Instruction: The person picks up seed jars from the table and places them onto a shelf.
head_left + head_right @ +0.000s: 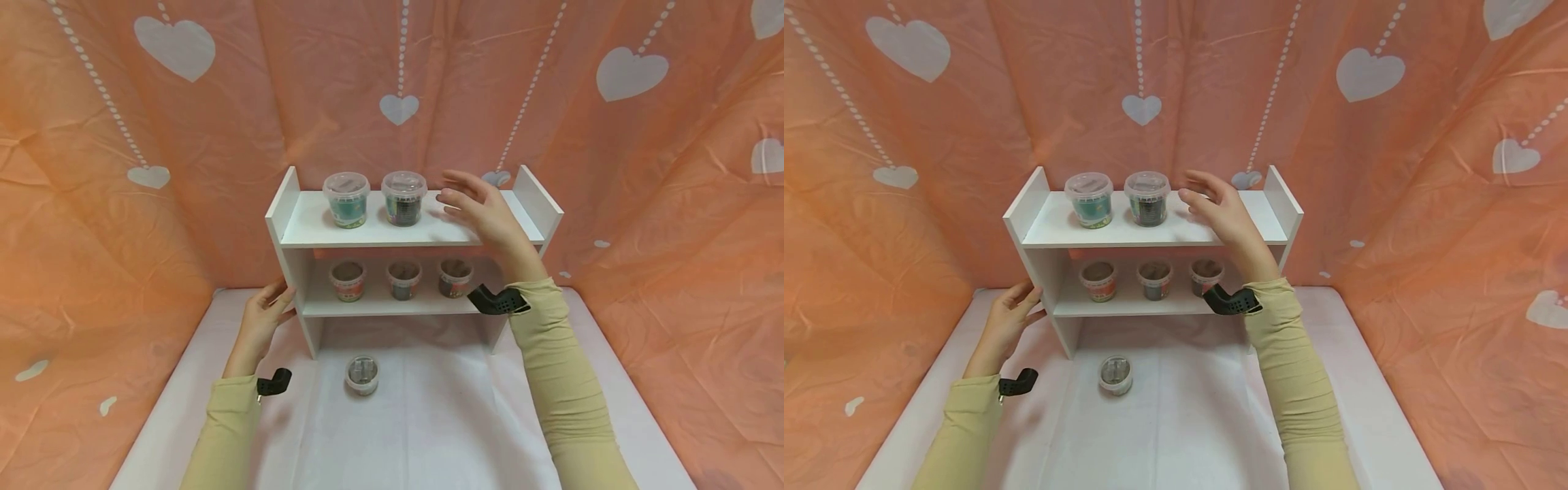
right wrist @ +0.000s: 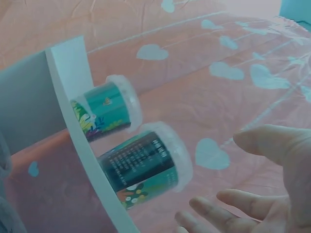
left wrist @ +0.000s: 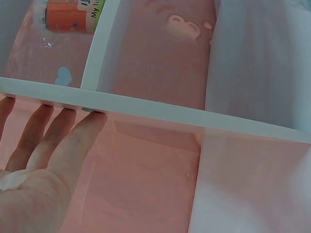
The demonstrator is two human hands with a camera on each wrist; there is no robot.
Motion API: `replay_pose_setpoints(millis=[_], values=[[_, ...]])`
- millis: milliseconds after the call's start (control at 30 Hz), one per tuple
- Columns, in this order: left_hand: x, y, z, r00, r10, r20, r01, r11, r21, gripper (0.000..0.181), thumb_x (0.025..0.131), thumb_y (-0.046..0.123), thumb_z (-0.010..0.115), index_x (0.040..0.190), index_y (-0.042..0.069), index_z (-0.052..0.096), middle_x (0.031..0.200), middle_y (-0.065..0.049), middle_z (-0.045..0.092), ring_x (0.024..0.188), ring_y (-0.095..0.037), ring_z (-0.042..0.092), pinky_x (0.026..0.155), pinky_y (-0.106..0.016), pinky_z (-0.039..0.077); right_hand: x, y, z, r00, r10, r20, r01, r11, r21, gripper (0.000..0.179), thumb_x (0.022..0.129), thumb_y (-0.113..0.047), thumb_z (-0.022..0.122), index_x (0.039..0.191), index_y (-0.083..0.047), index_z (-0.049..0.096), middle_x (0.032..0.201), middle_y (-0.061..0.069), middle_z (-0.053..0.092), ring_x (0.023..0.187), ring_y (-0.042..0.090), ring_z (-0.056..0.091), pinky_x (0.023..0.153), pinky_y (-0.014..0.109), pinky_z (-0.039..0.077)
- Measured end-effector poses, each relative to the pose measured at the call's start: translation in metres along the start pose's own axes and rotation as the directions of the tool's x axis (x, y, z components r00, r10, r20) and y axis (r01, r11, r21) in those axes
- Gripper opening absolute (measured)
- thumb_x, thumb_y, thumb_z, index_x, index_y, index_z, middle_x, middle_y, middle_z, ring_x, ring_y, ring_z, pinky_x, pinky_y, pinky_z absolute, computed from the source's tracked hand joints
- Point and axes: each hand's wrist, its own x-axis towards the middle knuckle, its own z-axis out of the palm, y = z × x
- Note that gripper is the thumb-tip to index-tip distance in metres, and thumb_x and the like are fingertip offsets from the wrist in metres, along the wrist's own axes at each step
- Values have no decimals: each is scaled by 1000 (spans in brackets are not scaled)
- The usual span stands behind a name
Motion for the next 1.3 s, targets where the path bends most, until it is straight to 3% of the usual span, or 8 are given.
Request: replay_pose_setpoints(millis=[233, 433, 700, 1000, 1300], values=[[-1, -1, 0, 1000, -6, -6, 6, 1000, 0, 58, 98, 23, 56, 145, -3, 36, 144, -22, 38, 125, -32, 44, 93, -43, 46, -20, 5, -5, 999, -31, 36, 28, 997, 74, 47, 97, -8, 52, 141, 4, 39, 133, 23, 48, 122, 33, 49, 103, 43, 39], [0, -2, -1, 1000, 3, -9, -3, 1000, -3, 57, 98, 23, 57, 144, -3, 37, 142, -22, 39, 119, -21, 50, 90, -37, 48, -37, 12, -8, 989, -118, 90, 111, 991, 80, 47, 98, -7, 48, 141, 8, 36, 133, 22, 50, 122, 34, 49, 101, 43, 41], [0, -4, -1, 1000, 11, -11, -11, 1000, -9, 57, 98, 22, 57, 144, -5, 36, 141, -23, 39, 116, -15, 52, 87, -31, 51, -55, 21, -10, 965, -206, 162, 189, 975, 118, 40, 99, -7, 49, 139, -3, 46, 135, 20, 49, 126, 35, 44, 107, 48, 32], [1, -4, -1, 1000, 15, -4, -15, 1000, -11, 57, 97, 22, 57, 144, -4, 37, 142, -22, 39, 117, -17, 51, 89, -36, 49, -74, 45, -11, 940, -228, 256, 209, 973, 99, 43, 97, -4, 47, 139, 4, 42, 134, 22, 50, 126, 36, 44, 105, 49, 34], [1, -4, -1, 1000, 12, -11, -12, 1000, -15, 58, 97, 21, 57, 144, -5, 36, 143, -24, 38, 115, -15, 52, 89, -35, 50, -83, 77, -1, 911, -228, 343, 186, 971, 151, 44, 96, 2, 40, 139, 9, 38, 136, 29, 45, 127, 47, 38, 107, 49, 31]])
